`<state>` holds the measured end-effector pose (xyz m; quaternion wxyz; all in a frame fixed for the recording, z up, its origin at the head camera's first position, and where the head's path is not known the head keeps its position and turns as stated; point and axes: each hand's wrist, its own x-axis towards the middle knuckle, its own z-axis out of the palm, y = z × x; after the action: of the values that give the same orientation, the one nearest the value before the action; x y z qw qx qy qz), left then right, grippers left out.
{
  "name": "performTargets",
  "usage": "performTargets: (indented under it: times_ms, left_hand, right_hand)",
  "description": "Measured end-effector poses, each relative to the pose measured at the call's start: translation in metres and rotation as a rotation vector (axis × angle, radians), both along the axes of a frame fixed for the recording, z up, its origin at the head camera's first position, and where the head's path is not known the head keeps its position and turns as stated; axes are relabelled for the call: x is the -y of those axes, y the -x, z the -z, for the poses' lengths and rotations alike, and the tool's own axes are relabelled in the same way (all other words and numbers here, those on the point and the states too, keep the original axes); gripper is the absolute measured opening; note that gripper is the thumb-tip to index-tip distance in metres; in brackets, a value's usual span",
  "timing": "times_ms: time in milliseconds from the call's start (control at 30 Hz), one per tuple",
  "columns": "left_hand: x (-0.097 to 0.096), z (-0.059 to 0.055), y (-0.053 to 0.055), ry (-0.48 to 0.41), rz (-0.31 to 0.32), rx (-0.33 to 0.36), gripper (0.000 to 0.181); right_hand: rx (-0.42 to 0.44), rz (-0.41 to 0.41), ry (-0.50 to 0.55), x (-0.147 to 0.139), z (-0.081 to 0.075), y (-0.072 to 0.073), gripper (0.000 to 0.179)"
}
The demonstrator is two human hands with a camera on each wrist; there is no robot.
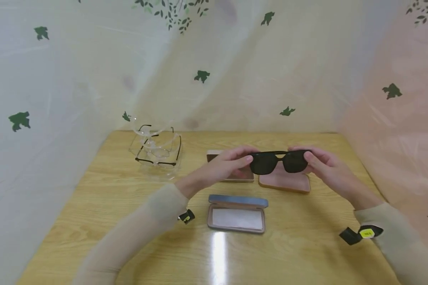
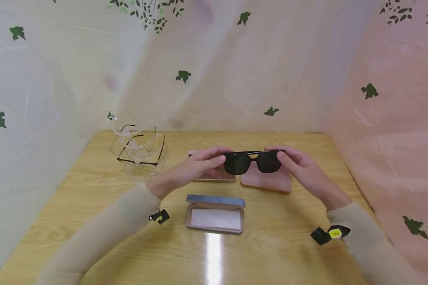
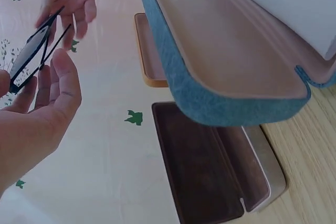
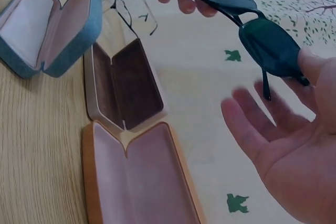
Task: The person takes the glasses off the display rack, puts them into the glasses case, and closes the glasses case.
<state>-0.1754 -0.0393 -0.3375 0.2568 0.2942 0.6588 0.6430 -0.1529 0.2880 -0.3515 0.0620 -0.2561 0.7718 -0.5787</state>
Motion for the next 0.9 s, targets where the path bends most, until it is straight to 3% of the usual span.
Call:
performTargets:
  times_ms: [167, 367, 600, 700, 900]
  left_hand:
    - [-0.015, 0.004, 0.002, -0.044, 0.06, 0.14, 0.04]
    - [-0.029, 0.002, 0.014, 0.039, 0.044, 0.197, 0.041]
    - [-0.045, 0.007, 0.035, 0.165, -0.042, 0.286, 0.038]
    - [-0.051, 0.013, 0.041, 0.199, -0.075, 0.327, 0.031]
    - [-0.06, 0.021, 0.047, 0.283, -0.082, 0.388, 0.028]
  right_hand:
    - [0.067, -0.052, 0.089, -0.019, 0.0, -0.004, 0.037]
    - [0.123, -0.041, 0.134, -0.035, 0.003, -0.002, 0.035]
    - [0.215, 0.126, -0.023, -0.044, 0.018, 0.005, 0.024]
    - [0.272, 0.182, -0.022, -0.045, 0.025, 0.007, 0.022]
    - [0.402, 0.26, 0.012, -0.044, 0.039, 0.008, 0.016]
